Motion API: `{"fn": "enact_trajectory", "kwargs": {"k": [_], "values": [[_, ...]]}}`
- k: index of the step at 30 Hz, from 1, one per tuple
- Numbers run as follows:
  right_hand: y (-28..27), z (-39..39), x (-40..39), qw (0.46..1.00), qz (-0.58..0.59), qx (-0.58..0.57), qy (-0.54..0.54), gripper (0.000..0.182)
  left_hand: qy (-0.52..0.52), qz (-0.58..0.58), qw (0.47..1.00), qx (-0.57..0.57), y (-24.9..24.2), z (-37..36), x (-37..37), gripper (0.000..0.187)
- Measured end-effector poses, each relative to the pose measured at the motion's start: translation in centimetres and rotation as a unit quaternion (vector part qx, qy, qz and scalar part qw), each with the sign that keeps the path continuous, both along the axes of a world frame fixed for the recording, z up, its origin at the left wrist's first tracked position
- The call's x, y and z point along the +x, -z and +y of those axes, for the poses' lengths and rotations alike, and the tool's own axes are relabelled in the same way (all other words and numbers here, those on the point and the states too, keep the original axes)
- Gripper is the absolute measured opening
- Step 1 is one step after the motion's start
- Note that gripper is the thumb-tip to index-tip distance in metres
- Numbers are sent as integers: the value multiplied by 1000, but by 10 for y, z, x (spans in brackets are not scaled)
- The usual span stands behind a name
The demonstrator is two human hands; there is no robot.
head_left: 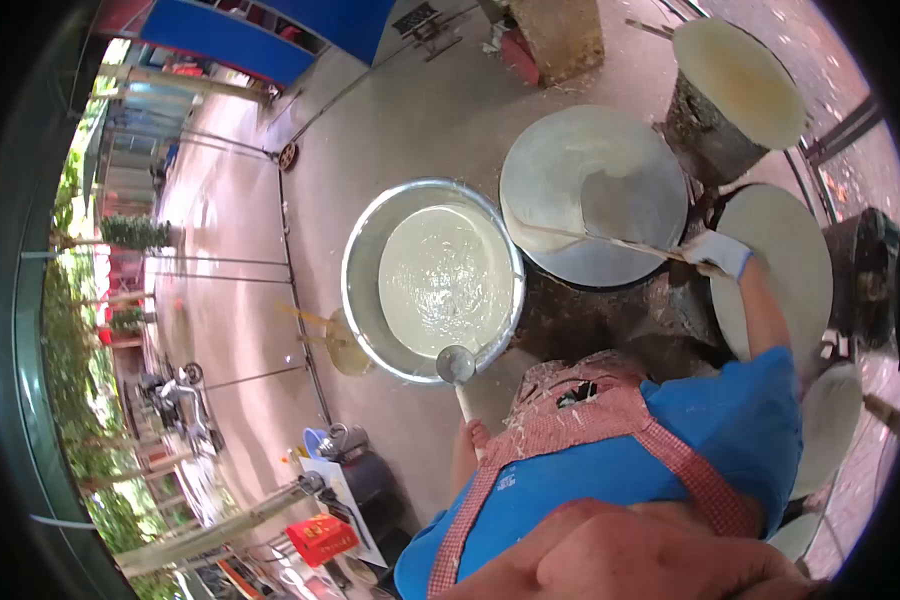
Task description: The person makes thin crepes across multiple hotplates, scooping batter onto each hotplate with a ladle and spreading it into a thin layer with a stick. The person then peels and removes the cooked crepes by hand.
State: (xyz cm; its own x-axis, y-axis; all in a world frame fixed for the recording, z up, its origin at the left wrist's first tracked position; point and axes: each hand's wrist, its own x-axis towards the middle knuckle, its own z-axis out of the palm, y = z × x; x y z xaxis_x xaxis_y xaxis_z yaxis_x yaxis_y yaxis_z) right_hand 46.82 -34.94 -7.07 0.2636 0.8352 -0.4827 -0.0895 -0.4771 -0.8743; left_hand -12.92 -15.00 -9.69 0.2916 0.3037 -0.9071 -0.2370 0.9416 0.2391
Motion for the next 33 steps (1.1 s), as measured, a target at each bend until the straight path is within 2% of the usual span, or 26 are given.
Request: {"fn": "enact_trajectory", "kwargs": {"k": [1, 2, 3, 5, 6, 7, 8, 9, 10, 11, 12, 13, 14, 15, 16, 17, 18, 19, 20, 21, 22, 24, 26, 27, 29, 33], "values": [[-44, -1, -7, 981, 102, -146, 77, 13, 18, -62, 997, -33, 22, 4, -19, 26], [2, 3, 6, 994, -71, -71, 28, 14, 41, -119, 990, -65, 31, 5, -31, 33], [51, 11, 26, 971, -240, 7, -17, 16, 41, -120, 990, -64, 24, 1, -28, 33], [31, 80, 35, 983, -182, 11, 10, 21, -2, -21, 999, -44, -10, -7, -8, 25], [28, 99, 28, 945, -215, 241, 52, 19, 9, -24, 999, -45, -19, -9, -1, 25], [-6, 113, 15, 988, -137, 57, 41, 17, 89, 50, 994, 43, -27, -11, 1, 25], [-32, 118, 4, 991, -45, -126, 30, 16, 136, 85, 983, 92, -27, -6, -7, 25], [-15, 104, 4, 991, -41, -124, 42, 16, 181, 124, 966, 137, -27, -1, -15, 25], [14, 83, 12, 987, -149, 1, -67, 14, 112, 96, 986, 76, -13, 5, -28, 25], [6, 54, 3, 953, -255, 93, -135, 11, 38, 66, 997, 8, -3, 5, -40, 24], [-3, 26, -7, 895, -365, 185, -179, 9, 38, 62, 997, 1, -3, 4, -47, 24], [-39, -10, -31, 828, -468, 249, -180, 6, 113, 60, 984, 124, -4, 7, -54, 24], [-43, -53, -43, 844, -470, 192, -173, 10, 114, 26, 984, 136, -5, 11, -60, 25], [-37, -96, -57, 907, -401, 38, -123, 13, 114, -8, 983, 147, -6, 15, -65, 26], [-32, -132, -72, 942, -305, -140, -23, 17, 43, -79, 995, 51, -5, 27, -67, 27], [-32, -165, -98, 944, -231, -220, 85, 20, 68, -127, 990, -10, 16, 47, -81, 29], [-43, -184, -136, 942, -134, -185, 245, 26, 96, -176, 977, -69, 37, 68, -93, 31], [-40, -182, -169, 934, -72, -98, 335, 30, 176, -127, 971, 100, 17, 69, -79, 31], [-24, -173, -213, 909, -6, -19, 417, 33, 250, -68, 931, 256, -9, 60, -78, 32], [-5, -142, -242, 899, -78, -10, 431, 35, 191, -68, 975, 88, -3, 71, -86, 31], [14, -111, -272, 883, -152, -6, 445, 36, 129, -69, 986, -75, 7, 91, -90, 30], [-10, -10, -327, 881, -267, -91, 380, 38, 128, -103, 978, -129, 19, 107, -101, 27], [20, 61, -353, 867, -305, -10, 394, 36, 166, -106, 977, -83, 9, 111, -98, 26], [44, 83, -350, 846, -402, -91, 339, 33, 201, -97, 974, -30, 1, 113, -99, 25], [32, 86, -351, 816, -481, -204, 248, 33, 157, -137, 977, -50, -18, 107, -103, 27], [9, 14, -351, 774, -478, -298, 287, 31, 189, -190, 961, -67, -16, 114, -118, 30]]}}
